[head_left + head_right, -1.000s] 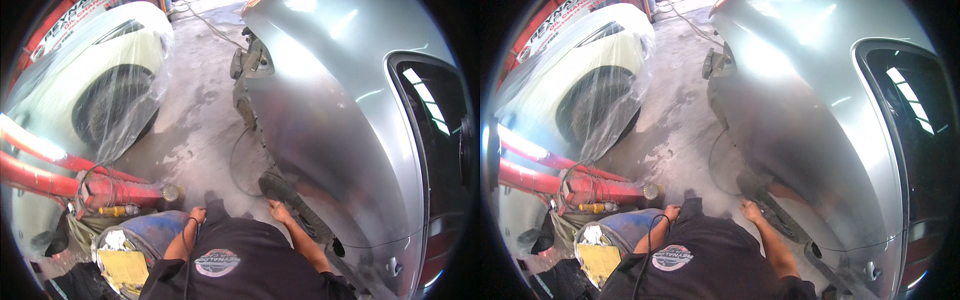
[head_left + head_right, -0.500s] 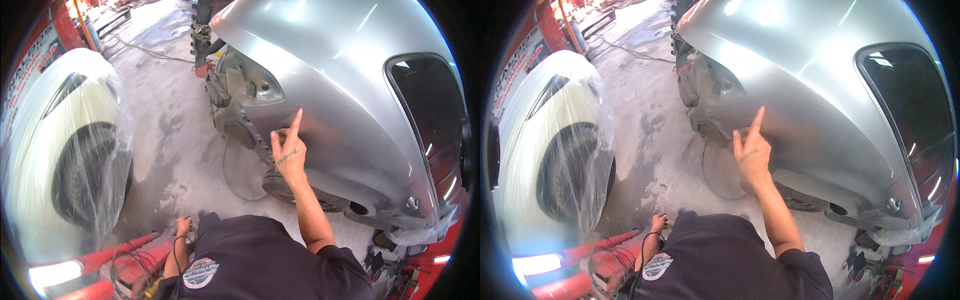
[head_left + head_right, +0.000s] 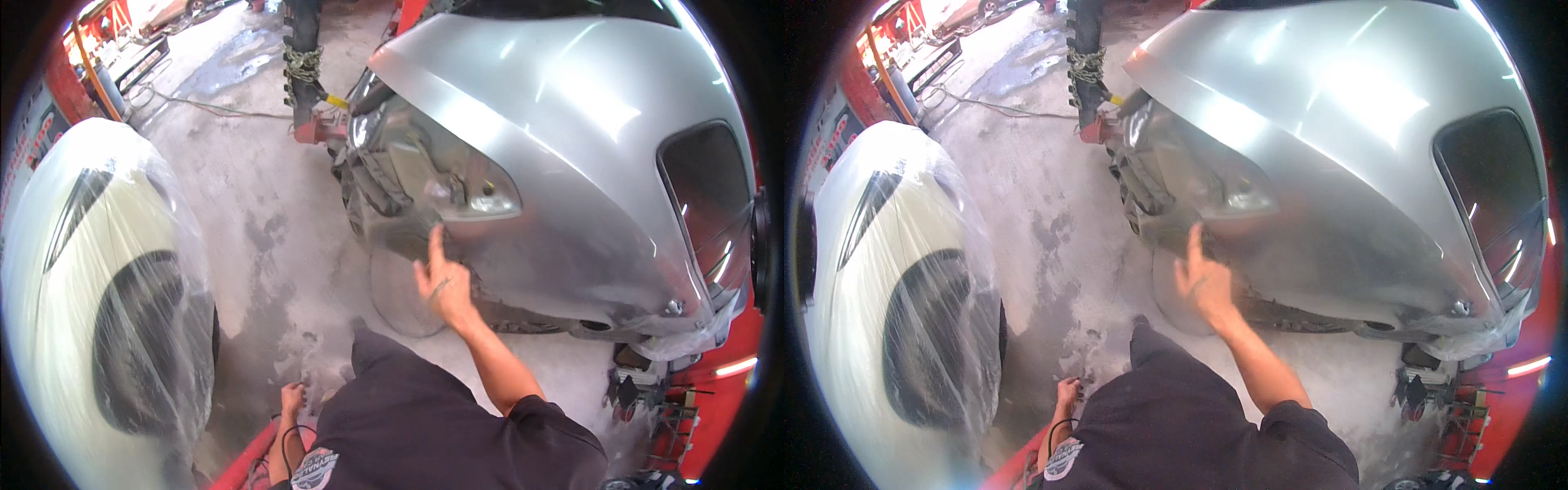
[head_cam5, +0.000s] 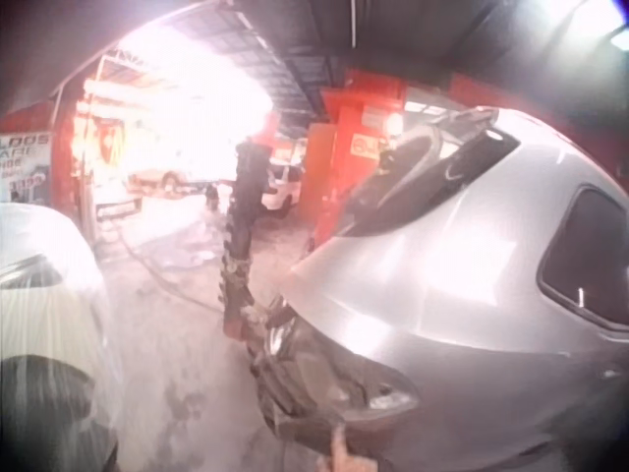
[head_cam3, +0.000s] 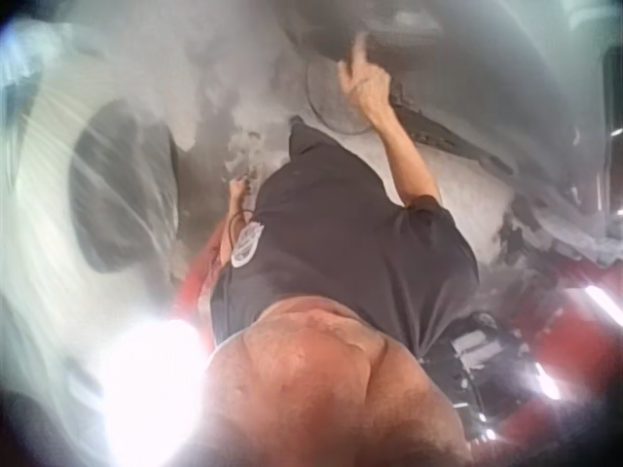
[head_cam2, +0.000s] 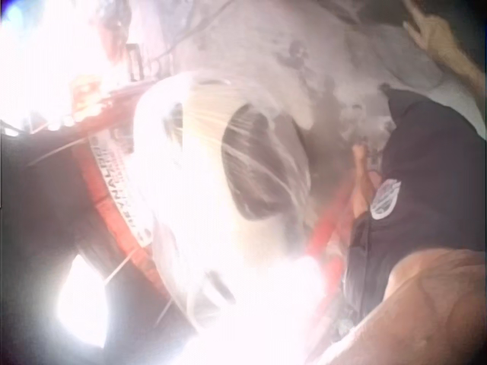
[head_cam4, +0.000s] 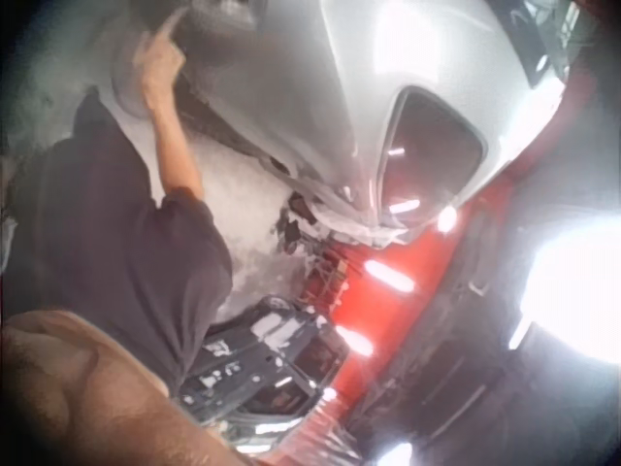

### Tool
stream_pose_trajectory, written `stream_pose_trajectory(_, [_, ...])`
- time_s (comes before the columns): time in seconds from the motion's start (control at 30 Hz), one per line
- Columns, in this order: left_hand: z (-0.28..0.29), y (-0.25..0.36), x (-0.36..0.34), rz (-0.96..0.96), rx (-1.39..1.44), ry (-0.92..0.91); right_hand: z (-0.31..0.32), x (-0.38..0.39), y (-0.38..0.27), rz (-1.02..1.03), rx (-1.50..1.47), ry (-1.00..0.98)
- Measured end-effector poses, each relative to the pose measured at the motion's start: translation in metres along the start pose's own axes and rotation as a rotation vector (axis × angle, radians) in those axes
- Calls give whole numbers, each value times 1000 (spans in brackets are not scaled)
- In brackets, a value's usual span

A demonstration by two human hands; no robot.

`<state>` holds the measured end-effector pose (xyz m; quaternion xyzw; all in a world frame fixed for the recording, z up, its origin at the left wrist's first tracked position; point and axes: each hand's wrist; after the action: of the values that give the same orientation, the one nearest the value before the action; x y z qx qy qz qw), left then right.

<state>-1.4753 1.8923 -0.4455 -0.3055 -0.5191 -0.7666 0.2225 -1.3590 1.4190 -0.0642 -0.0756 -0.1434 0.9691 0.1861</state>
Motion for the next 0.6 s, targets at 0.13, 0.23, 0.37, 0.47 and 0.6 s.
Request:
stream_pose_trajectory(0.13, [18, 43, -38, -13, 42, -33, -57, -28, -46, 85, -264, -299])
stream_pose_trajectory(0.23, [47, 66, -72, -63, 46, 21, -96, -66, -82, 239, -380, -438])
stream_pose_trajectory(0.37, [84, 146, -80, -112, -35, 68, -140, -116, -130, 352, -424, -595])
stream_pose_trajectory(0.47, [105, 174, -103, -25, 115, 113, -181, -171, -174, 443, -556, -601])
stream_pose_trajectory(0.6, [123, 214, -143, -54, 109, 146, -243, -245, -241, 440, -712, -639])
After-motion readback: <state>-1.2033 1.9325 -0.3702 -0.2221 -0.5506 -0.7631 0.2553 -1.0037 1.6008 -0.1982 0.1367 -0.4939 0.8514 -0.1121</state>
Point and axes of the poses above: each hand's wrist, its own x-axis away from the middle knuckle, its own z-axis out of the back of the hand, y = z × x, and after that the axes turned 6 degrees about -z, right-handed
